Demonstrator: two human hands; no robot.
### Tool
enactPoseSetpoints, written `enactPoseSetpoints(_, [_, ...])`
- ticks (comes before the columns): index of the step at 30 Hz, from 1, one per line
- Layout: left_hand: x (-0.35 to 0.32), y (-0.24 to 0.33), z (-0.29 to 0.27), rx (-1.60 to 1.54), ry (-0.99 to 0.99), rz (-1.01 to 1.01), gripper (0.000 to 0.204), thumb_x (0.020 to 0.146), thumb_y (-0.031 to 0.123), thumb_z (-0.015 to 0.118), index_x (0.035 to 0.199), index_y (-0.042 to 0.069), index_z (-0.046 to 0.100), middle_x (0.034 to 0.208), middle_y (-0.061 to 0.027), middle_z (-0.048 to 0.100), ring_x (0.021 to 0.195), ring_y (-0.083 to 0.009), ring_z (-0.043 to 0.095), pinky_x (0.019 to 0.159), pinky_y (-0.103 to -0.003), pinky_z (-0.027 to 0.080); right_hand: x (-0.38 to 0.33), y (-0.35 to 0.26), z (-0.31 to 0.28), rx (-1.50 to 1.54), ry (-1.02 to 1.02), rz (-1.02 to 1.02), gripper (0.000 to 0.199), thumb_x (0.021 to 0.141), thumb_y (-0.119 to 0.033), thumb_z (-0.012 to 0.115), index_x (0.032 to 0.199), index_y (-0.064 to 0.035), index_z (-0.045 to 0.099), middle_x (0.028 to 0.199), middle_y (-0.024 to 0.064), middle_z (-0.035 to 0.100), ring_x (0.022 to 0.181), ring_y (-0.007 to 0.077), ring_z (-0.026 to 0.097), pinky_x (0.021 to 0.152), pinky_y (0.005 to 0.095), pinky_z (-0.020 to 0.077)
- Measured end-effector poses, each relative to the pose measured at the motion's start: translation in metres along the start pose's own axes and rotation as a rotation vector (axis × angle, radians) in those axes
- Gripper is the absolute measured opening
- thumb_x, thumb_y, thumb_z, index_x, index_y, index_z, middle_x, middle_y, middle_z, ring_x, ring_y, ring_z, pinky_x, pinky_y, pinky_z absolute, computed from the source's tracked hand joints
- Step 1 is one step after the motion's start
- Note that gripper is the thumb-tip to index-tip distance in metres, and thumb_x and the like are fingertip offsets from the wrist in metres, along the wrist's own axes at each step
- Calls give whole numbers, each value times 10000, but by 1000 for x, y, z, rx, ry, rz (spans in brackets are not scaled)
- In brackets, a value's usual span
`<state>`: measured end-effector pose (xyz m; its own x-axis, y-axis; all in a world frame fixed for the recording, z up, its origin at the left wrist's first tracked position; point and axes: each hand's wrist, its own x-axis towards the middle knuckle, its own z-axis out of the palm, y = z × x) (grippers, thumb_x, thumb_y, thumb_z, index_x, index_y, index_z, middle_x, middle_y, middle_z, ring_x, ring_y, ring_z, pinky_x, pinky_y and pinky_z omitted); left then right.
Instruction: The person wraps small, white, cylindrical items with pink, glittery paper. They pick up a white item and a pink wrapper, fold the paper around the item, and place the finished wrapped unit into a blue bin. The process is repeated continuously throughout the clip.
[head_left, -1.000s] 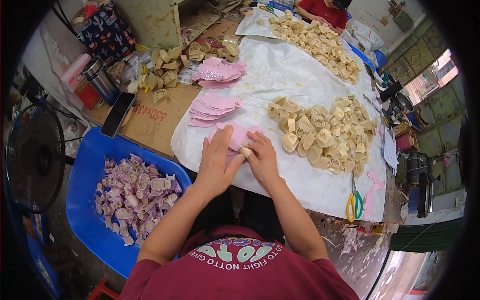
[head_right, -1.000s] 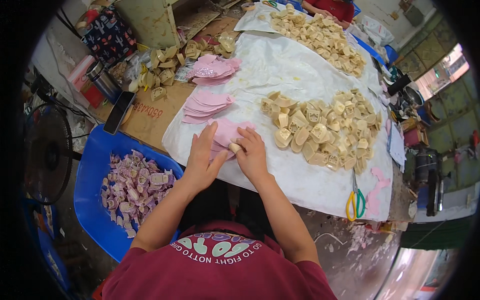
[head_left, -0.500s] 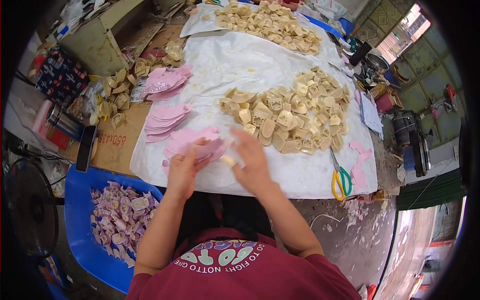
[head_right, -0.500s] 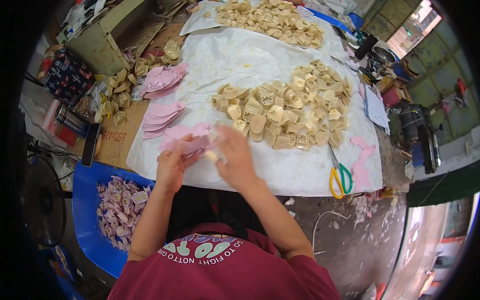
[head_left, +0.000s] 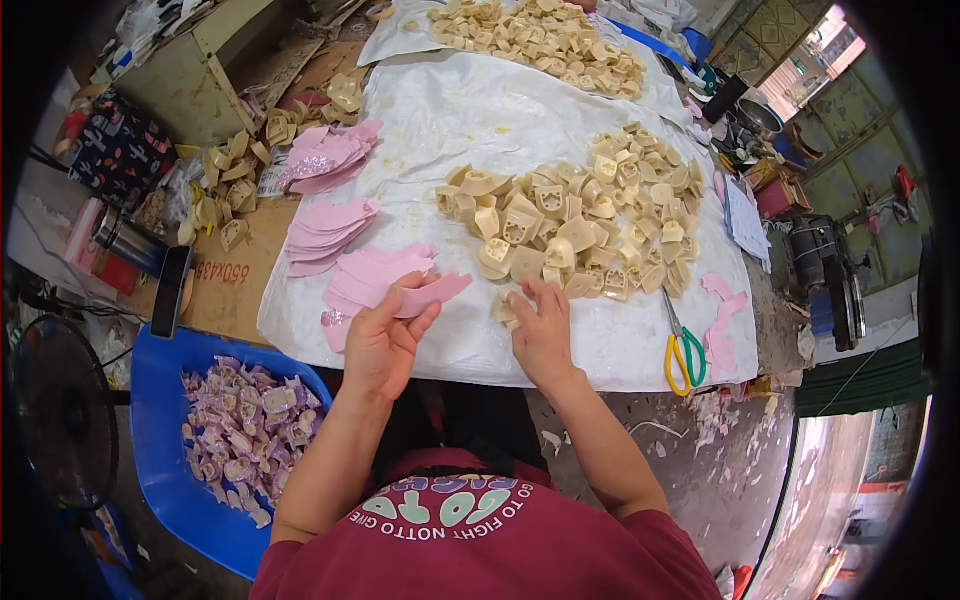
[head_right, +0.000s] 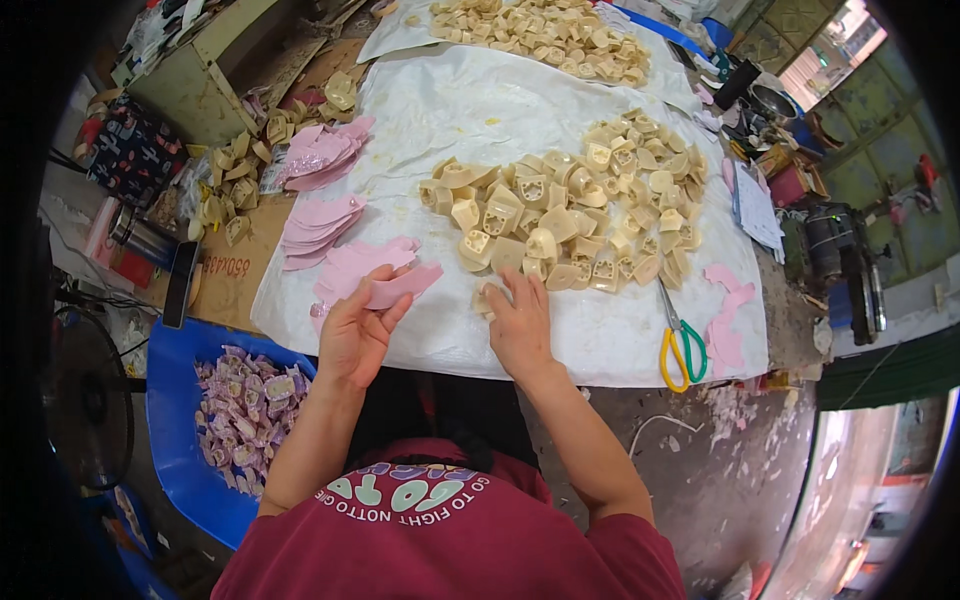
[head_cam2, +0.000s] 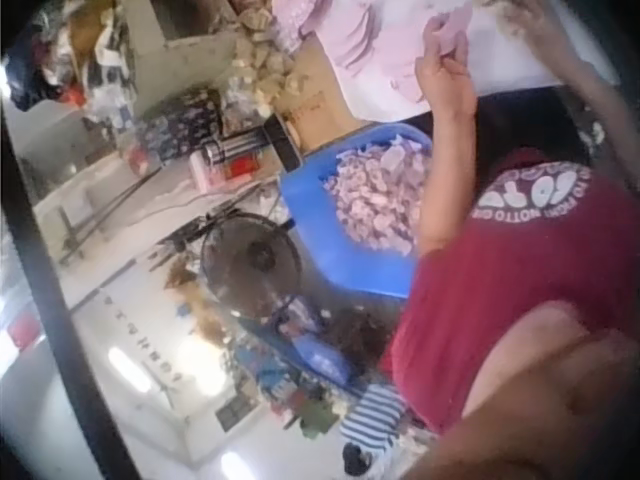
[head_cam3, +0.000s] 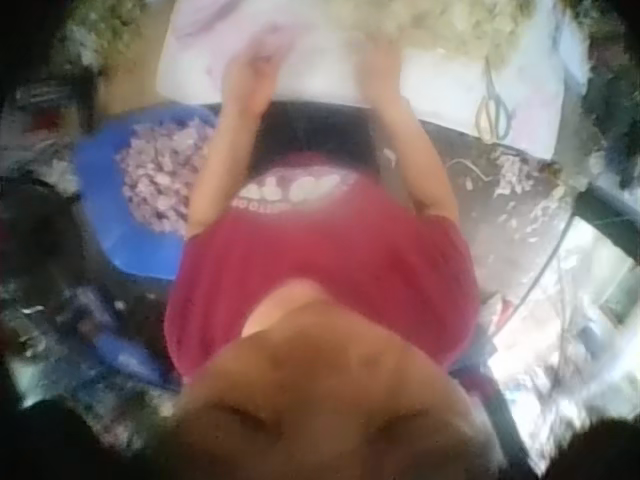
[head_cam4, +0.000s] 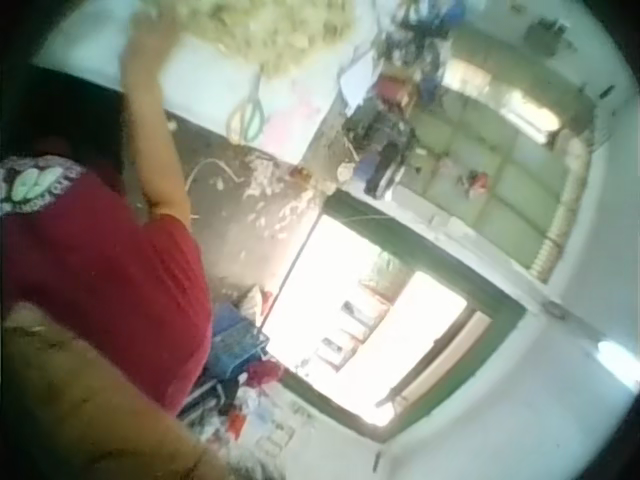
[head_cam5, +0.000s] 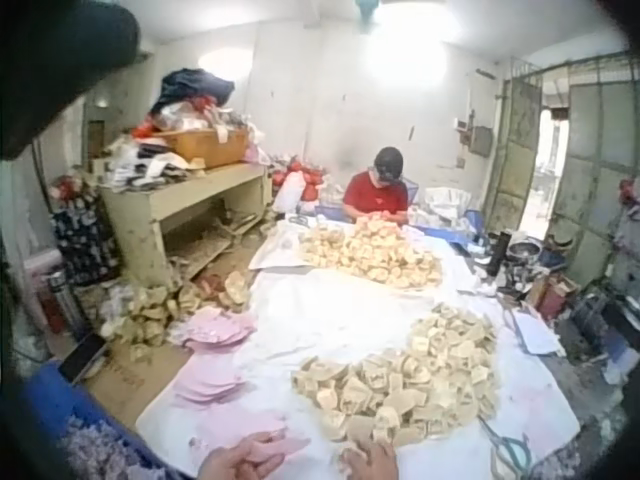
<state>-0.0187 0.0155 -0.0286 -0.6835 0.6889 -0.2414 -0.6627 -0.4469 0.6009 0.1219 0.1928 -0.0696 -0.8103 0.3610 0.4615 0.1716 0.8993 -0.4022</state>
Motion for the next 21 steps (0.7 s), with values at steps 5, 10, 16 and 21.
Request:
enactPoseSetpoints(5, [-10,-3,3,12,44,-19,412,960,242,512,1263,-37,502,1304,-163,529,1173,-261,548,982,-386,484,6,-35,-8,210,28,-119,458,661,118,566,1094,-31,583,1162,186,593,1093,386,551,1006,483,404])
enactPoseSetpoints(10, [-19,-1,8,-36,41,-56,441,960,279,519,1284,-18,492,1313,-145,523,1144,-230,560,977,-380,477,10,-117,-24,563,-157,-75,420,754,1,685,1159,-24,576,1081,156,645,951,317,642,837,378,521])
enactPoseSetpoints(16, [-38,20,13,-53,54,-22,401,958,238,536,1264,-21,513,1274,-150,556,1055,-230,610,950,-377,496,20,-124,-16,668,-108,-185,338,755,-47,727,1060,13,592,999,169,657,882,322,654,739,369,533])
enactPoseSetpoints(21, [-47,29,11,-15,46,93,387,982,229,513,1225,-72,531,1191,-173,604,1078,-228,614,927,-347,514,31,-128,-46,695,-86,25,308,760,-30,725,1038,11,600,1010,157,664,874,307,660,776,357,532])
